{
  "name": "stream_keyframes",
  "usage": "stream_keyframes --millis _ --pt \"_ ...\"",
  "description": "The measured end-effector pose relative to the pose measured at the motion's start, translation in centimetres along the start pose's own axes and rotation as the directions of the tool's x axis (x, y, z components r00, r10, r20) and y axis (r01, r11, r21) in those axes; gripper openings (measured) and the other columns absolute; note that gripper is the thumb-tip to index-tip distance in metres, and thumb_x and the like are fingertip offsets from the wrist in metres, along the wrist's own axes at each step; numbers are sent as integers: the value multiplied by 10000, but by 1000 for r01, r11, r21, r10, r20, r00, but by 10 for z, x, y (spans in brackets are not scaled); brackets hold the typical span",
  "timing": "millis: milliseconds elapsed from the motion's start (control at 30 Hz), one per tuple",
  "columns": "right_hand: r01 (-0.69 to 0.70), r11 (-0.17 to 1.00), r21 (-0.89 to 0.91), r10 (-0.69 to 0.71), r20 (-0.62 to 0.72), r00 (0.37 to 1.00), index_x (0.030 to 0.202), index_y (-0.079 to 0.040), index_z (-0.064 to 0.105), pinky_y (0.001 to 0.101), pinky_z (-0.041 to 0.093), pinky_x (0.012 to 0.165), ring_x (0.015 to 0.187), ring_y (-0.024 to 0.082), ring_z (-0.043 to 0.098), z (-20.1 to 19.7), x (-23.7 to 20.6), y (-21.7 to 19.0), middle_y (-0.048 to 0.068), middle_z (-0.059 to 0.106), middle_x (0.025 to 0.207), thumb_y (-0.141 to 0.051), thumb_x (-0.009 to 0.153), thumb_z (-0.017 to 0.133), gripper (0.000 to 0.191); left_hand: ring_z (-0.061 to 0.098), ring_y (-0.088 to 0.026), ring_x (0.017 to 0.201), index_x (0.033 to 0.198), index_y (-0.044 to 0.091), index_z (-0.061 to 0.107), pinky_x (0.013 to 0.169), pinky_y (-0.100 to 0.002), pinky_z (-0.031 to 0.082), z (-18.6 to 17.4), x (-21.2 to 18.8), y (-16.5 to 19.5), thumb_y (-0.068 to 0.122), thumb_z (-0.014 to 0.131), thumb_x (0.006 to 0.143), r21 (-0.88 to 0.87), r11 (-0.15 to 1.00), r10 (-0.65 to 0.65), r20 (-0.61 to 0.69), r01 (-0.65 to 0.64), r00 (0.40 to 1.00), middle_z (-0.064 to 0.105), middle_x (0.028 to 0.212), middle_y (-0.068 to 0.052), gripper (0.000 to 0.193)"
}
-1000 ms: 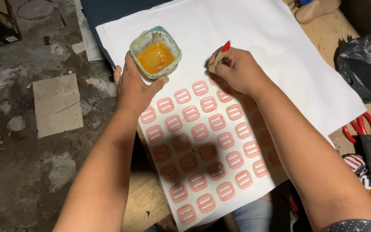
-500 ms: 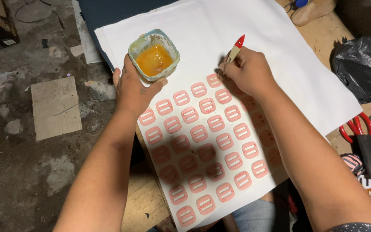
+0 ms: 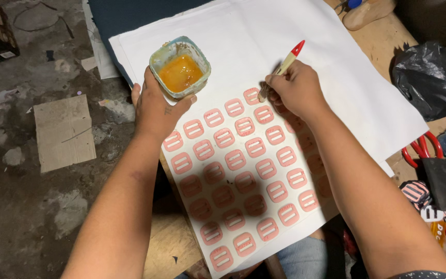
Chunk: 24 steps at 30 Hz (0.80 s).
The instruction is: The person paints orange liquid onto a sheet of pink rectangular labels using a brush. They repeatedly dip the brush into a small container and apply the liquid to each label in a grid pattern. The person finishes by placing the container and brush on the table.
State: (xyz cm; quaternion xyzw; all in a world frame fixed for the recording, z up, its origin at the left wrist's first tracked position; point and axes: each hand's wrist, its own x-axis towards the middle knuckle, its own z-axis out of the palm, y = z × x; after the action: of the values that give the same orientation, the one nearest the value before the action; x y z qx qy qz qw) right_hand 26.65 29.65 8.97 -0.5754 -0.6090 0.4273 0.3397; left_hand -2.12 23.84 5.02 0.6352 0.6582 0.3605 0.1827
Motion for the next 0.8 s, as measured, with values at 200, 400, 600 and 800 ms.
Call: stream_keyframes --millis 200,400,600,800 --pt "-47 991 -128 52 32 998 889 39 612 293 512 497 563 141 634 26 -5 -5 93 689 715 -115 948 677 177 563 -319 1334 1500 -2 258 1216 -576 73 -1 0 2 364 875 784 19 1000 -3 -1 3 1000 627 1362 -188 1014" --pt "-77 957 281 77 11 997 924 24 661 273 559 552 590 128 648 1 13 5 82 706 765 -104 955 682 134 565 -316 1332 1498 -4 248 1229 -578 57 -2 1 3 356 873 780 9 1000 -26 21 25 999 644 1346 -177 1018" --pt "47 962 -269 -68 -69 995 898 30 652 276 489 520 578 127 631 2 -2 11 99 689 718 -137 956 719 190 559 -316 1330 1508 -10 225 1222 -579 54 -1 1 0 360 869 776 19 999 -31 23 31 999 636 1351 -177 1044" --pt "-38 998 -45 36 -39 999 917 30 626 283 494 499 578 118 628 -2 -5 4 70 720 765 -94 956 651 132 553 -327 1322 1509 -28 208 1209 -581 64 0 2 0 374 881 770 27 1000 -14 0 14 1000 621 1348 -195 1077"
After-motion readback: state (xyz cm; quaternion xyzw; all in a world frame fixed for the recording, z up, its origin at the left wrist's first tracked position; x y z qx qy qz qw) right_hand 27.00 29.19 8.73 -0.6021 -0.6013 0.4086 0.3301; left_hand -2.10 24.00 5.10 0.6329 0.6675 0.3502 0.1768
